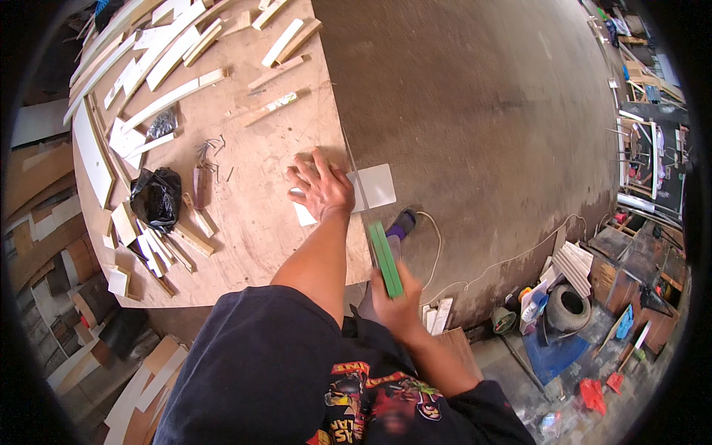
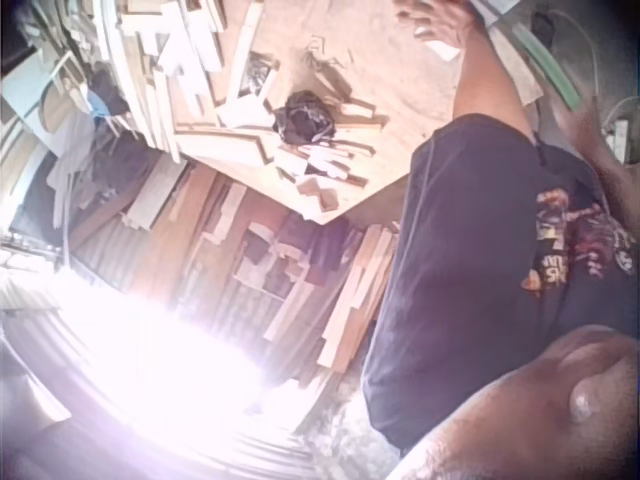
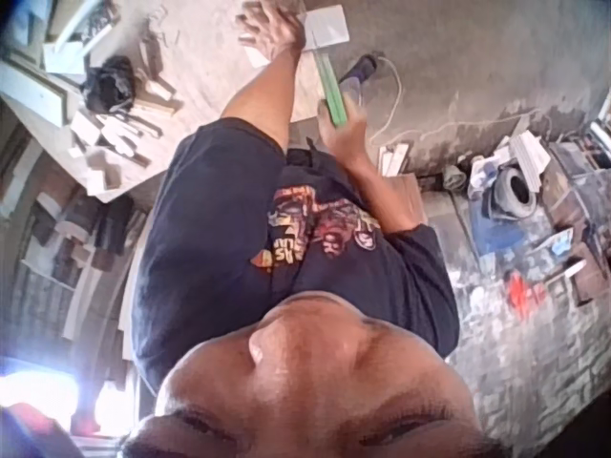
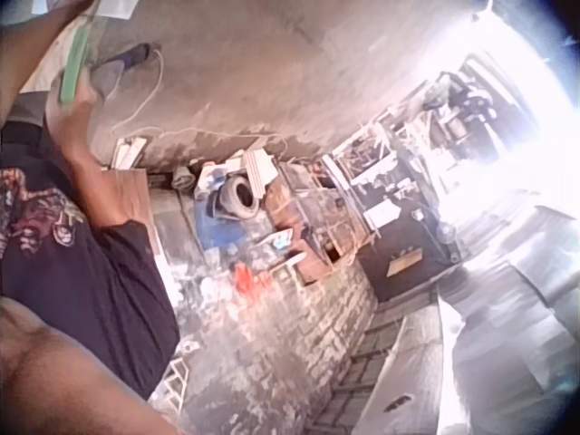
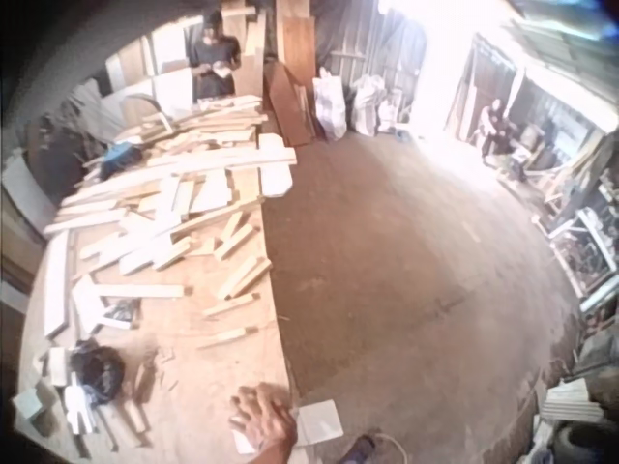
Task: The person marks lines on several small wooden boards using a pen and then cuts through one board using a hand saw.
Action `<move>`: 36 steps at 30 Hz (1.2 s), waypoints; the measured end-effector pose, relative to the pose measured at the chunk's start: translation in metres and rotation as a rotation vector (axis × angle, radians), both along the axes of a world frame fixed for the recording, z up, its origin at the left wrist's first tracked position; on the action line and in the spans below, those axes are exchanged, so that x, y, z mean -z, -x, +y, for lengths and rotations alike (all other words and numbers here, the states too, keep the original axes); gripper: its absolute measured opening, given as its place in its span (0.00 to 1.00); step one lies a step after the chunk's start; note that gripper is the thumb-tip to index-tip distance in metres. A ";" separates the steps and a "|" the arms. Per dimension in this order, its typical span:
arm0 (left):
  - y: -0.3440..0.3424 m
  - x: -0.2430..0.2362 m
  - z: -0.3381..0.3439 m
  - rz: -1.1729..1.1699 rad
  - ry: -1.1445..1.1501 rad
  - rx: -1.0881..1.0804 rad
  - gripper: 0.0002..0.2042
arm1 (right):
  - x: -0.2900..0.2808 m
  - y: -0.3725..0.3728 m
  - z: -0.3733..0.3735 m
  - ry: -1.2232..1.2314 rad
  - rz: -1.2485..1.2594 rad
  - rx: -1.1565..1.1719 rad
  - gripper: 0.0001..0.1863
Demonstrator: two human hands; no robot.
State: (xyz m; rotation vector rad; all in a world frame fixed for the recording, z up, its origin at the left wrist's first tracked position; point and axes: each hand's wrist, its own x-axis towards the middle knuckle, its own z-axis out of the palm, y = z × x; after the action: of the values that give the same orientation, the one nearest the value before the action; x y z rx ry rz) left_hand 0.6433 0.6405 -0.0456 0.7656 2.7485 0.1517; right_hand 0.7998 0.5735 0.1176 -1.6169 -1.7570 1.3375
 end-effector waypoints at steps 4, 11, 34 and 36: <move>0.002 0.003 0.001 -0.004 0.017 0.001 0.31 | -0.002 -0.001 -0.001 -0.002 0.006 -0.045 0.09; 0.001 -0.003 0.003 -0.015 0.029 -0.001 0.31 | 0.009 0.009 0.002 -0.064 0.018 -0.058 0.10; 0.003 -0.012 0.006 -0.040 0.069 0.009 0.27 | 0.007 0.007 -0.004 -0.065 0.038 -0.025 0.10; 0.002 -0.006 0.007 0.010 0.056 0.021 0.27 | 0.003 -0.007 -0.017 -0.077 0.062 -0.022 0.10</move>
State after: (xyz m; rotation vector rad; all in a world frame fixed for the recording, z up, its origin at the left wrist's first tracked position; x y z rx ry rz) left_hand 0.6411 0.6478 -0.0396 0.7818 2.7408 0.0670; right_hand 0.8067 0.5569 0.1143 -1.5039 -1.7725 1.2996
